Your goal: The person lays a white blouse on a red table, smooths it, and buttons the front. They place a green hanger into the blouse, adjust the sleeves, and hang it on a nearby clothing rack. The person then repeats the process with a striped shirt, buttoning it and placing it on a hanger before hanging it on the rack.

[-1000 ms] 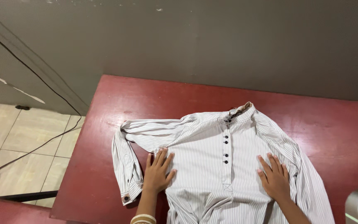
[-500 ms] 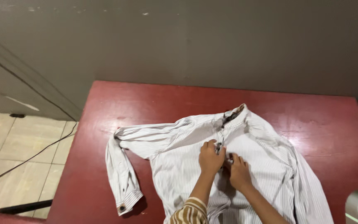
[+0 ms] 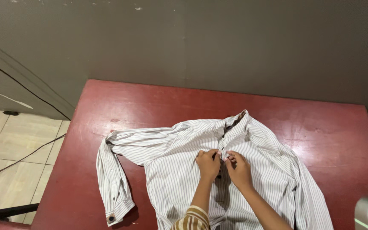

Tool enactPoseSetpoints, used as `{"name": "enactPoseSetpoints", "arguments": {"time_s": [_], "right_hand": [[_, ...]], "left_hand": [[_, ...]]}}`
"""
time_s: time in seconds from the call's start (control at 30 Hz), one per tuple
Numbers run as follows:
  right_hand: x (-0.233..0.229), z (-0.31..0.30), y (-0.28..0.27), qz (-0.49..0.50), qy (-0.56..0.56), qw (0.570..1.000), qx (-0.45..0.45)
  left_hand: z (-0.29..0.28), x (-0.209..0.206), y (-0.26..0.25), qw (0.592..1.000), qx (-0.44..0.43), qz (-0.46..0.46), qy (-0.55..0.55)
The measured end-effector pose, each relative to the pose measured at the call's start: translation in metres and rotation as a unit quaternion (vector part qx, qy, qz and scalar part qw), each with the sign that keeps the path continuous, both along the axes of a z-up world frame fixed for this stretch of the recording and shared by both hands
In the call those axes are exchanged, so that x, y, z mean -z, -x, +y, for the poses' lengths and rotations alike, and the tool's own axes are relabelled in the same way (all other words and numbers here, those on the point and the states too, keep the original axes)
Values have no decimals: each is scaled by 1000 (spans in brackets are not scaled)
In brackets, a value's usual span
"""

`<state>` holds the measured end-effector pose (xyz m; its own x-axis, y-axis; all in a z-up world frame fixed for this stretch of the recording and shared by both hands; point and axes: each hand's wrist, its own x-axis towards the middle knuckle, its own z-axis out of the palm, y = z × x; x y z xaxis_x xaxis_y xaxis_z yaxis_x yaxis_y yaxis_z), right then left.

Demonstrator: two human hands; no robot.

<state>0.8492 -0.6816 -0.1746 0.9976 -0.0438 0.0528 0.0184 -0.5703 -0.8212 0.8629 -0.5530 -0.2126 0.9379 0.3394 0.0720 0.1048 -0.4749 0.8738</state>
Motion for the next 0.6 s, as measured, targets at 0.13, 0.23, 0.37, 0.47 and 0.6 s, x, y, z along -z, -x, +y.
{"name": "enactPoseSetpoints", "arguments": {"time_s": [0.13,0.23,0.37,0.47,0.6], "right_hand": [[21,3,-19,93,30,994,39],[33,-4,-28,152,-9,987,43],[37,-11,-31,177,-43,983,21],[30,-19,-31,241,-84,967,-2],[38,-29,-30,184,-157,968,-71]], "left_hand": [[2,1,1,1000,11,-23,1],[2,0,0,1000,14,-17,2],[3,1,2,998,29,37,37],[5,4,-2,998,42,19,42],[6,7,-2,993,51,87,67]]}}
